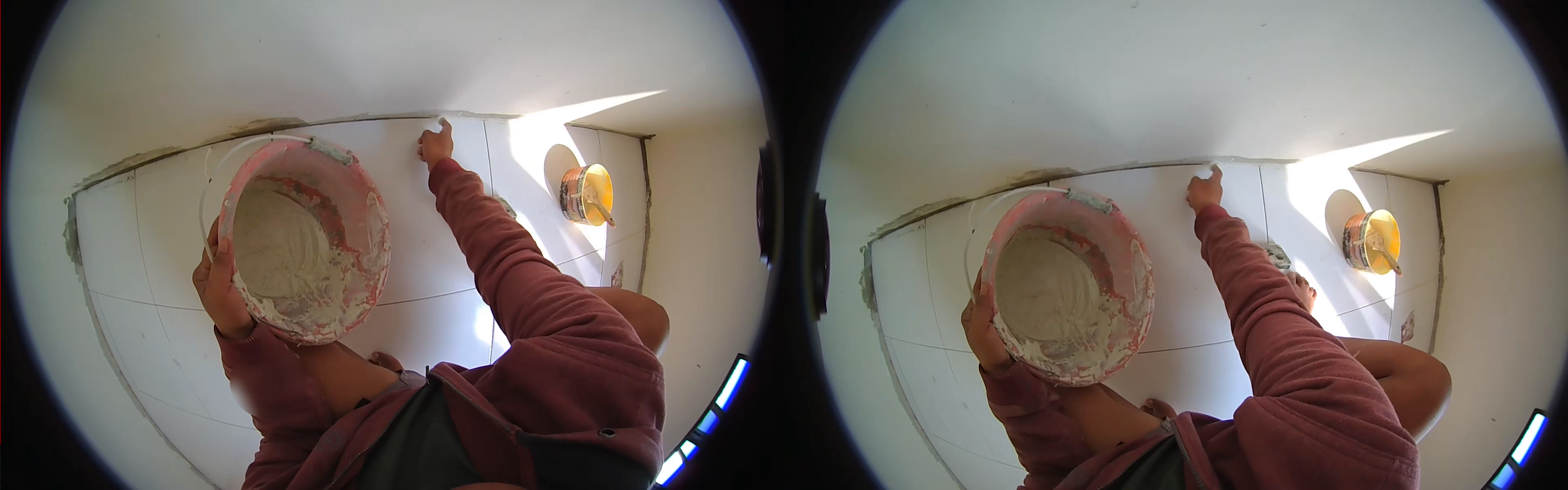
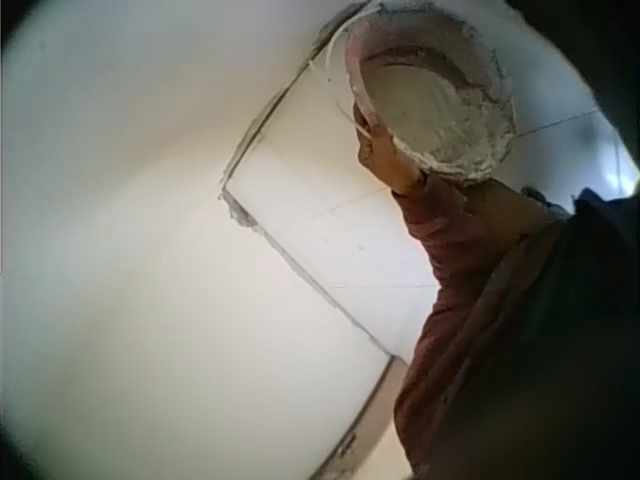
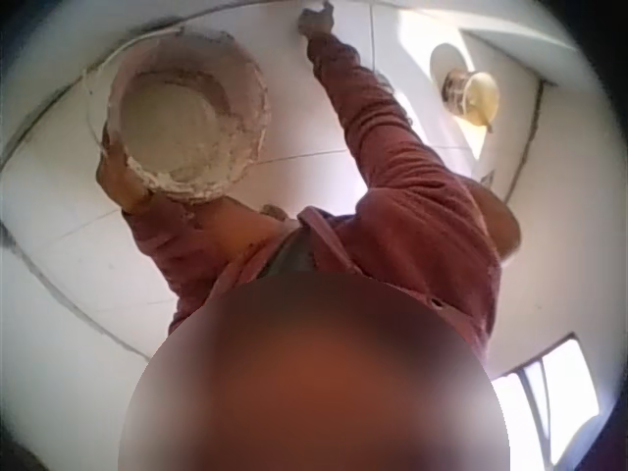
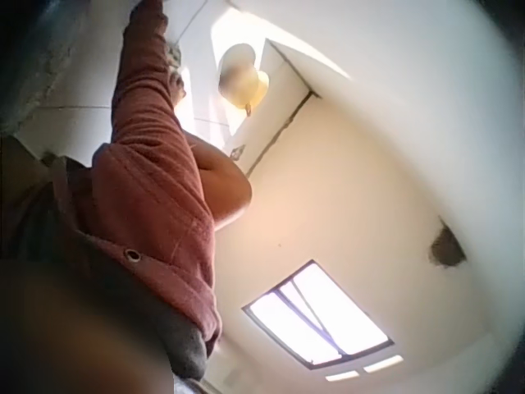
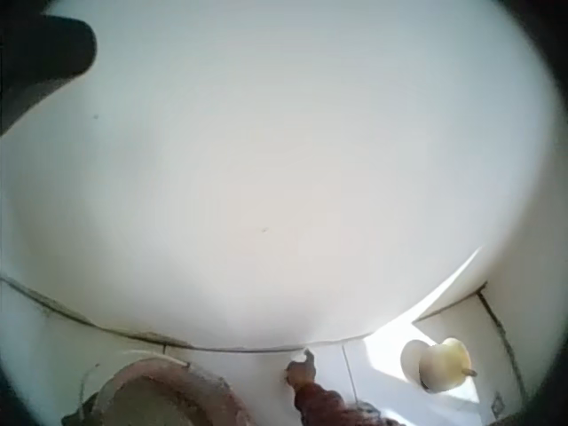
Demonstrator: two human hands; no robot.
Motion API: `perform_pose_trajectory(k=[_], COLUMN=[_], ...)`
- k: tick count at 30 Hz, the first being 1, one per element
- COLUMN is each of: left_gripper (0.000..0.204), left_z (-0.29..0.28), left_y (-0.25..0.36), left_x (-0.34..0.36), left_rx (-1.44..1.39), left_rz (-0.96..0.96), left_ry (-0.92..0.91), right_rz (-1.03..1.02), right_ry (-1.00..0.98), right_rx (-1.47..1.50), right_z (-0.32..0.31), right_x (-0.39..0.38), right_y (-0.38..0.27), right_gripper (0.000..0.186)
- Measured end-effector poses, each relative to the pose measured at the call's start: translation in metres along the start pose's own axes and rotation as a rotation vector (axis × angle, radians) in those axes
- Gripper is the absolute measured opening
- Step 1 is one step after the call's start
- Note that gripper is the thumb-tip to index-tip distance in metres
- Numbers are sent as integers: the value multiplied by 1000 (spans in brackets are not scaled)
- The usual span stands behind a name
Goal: Applying tile grout mix with fingers along the wall joint of a tiled area.
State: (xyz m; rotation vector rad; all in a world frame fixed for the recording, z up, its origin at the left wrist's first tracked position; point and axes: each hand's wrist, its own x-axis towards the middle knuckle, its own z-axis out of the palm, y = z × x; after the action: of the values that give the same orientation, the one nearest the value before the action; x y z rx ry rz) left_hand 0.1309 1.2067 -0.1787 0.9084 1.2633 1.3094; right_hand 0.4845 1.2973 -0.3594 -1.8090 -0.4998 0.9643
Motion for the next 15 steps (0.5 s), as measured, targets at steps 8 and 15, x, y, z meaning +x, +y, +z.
perform_pose_trajectory(k=[8, 15], left_gripper=[36, 37], left_z=[12, 12], left_y=[9, 10], left_x=[-20, -19], left_rx=[85, 130], left_rz=[22, 55], left_ry=[43, 5], right_rz=[71, 96], right_ry=[-100, 157], right_rx=[-18, 223], right_z=[-17, -31], right_x=[-9, 11], right_y=[2, -11], right_gripper=[70, 63])
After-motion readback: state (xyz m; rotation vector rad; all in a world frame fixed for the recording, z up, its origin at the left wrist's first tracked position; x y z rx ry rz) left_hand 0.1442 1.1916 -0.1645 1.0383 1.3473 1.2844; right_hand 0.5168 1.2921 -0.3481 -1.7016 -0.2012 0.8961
